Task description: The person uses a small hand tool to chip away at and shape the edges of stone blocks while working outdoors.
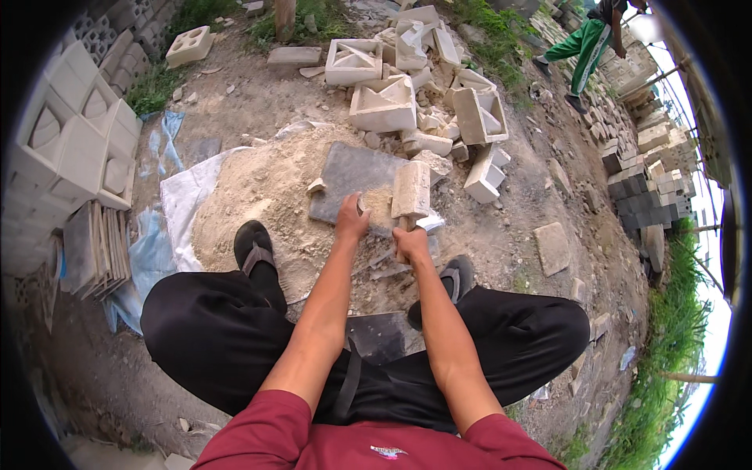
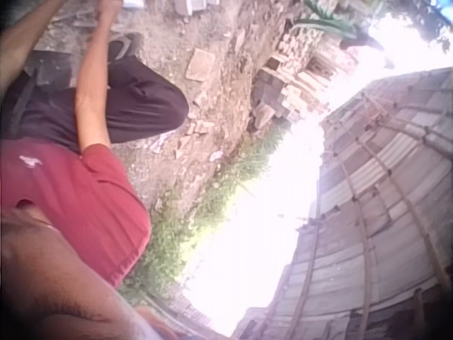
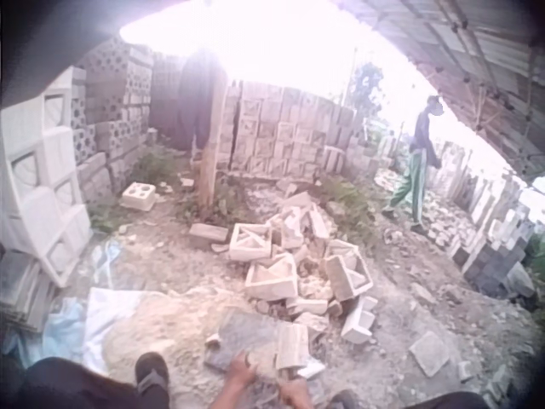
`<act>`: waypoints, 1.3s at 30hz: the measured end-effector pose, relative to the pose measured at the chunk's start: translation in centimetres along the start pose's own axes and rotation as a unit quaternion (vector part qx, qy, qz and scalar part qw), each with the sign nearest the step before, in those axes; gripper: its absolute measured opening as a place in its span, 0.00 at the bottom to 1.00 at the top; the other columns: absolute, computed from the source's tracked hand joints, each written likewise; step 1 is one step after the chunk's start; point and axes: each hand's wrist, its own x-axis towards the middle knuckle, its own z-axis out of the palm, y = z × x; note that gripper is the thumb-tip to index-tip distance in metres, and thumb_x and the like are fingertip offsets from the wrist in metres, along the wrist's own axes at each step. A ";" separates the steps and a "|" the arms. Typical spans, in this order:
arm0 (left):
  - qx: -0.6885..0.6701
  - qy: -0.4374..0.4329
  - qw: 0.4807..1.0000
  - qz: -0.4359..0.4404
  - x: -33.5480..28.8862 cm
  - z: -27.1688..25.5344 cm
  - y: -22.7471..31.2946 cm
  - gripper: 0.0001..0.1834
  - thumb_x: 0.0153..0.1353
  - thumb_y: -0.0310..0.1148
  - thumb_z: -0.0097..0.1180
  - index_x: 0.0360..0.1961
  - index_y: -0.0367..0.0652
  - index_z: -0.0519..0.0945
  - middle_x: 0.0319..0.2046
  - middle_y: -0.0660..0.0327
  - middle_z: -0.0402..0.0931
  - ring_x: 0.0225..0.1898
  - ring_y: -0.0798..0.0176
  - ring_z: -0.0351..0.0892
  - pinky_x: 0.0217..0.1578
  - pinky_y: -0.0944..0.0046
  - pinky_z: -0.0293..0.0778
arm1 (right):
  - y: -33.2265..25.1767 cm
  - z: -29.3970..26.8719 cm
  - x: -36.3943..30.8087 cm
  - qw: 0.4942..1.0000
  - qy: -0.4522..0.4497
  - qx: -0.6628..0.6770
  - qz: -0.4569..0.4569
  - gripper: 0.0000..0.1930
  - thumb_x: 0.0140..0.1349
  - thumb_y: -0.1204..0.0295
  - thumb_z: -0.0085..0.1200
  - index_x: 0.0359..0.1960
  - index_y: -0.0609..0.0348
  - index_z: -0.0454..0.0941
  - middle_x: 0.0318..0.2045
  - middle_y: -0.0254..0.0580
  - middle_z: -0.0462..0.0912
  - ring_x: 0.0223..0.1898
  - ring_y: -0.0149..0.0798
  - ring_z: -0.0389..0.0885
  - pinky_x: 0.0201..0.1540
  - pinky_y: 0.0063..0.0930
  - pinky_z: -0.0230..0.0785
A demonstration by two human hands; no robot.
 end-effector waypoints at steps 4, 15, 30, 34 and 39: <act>0.034 0.017 0.999 -0.001 -0.2 -0.9 -0.9 0.26 0.47 0.31 0.65 0.50 0.42 0.74 0.43 0.51 0.73 0.46 0.47 0.74 0.48 0.55 0.71 | -3.6 -1.3 0.5 0.955 -0.128 0.169 0.207 0.13 0.50 0.68 0.59 0.28 0.69 0.75 0.20 0.45 0.78 0.16 0.37 0.78 0.18 0.31 0.71; 0.007 0.009 1.000 -0.014 -0.2 0.0 1.7 0.25 0.48 0.30 0.63 0.50 0.40 0.74 0.44 0.49 0.72 0.48 0.45 0.73 0.49 0.54 0.71 | 2.4 -0.7 2.0 0.984 -0.103 0.014 0.147 0.17 0.46 0.63 0.63 0.24 0.69 0.77 0.21 0.49 0.80 0.16 0.38 0.80 0.20 0.33 0.71; 0.022 0.011 0.998 0.055 -1.2 1.0 0.4 0.25 0.48 0.28 0.63 0.50 0.40 0.74 0.46 0.49 0.71 0.51 0.44 0.70 0.52 0.53 0.68 | 2.5 0.1 2.5 0.990 -0.066 0.045 0.113 0.15 0.48 0.65 0.59 0.25 0.68 0.78 0.19 0.44 0.79 0.15 0.36 0.77 0.19 0.30 0.70; 0.119 -0.037 0.990 0.071 -2.1 -0.9 -1.5 0.25 0.48 0.28 0.63 0.50 0.42 0.74 0.45 0.51 0.71 0.52 0.47 0.69 0.53 0.54 0.69 | -2.7 1.2 -0.8 0.971 -0.064 0.207 0.105 0.13 0.48 0.66 0.59 0.22 0.66 0.77 0.19 0.45 0.79 0.15 0.36 0.77 0.19 0.31 0.70; 0.110 -0.074 0.988 0.076 -1.7 0.5 1.6 0.23 0.49 0.27 0.62 0.49 0.43 0.76 0.44 0.52 0.71 0.52 0.48 0.69 0.53 0.54 0.70 | 4.4 0.0 0.6 0.996 -0.015 -0.087 -0.022 0.15 0.47 0.66 0.60 0.23 0.70 0.77 0.19 0.46 0.79 0.17 0.38 0.80 0.21 0.33 0.72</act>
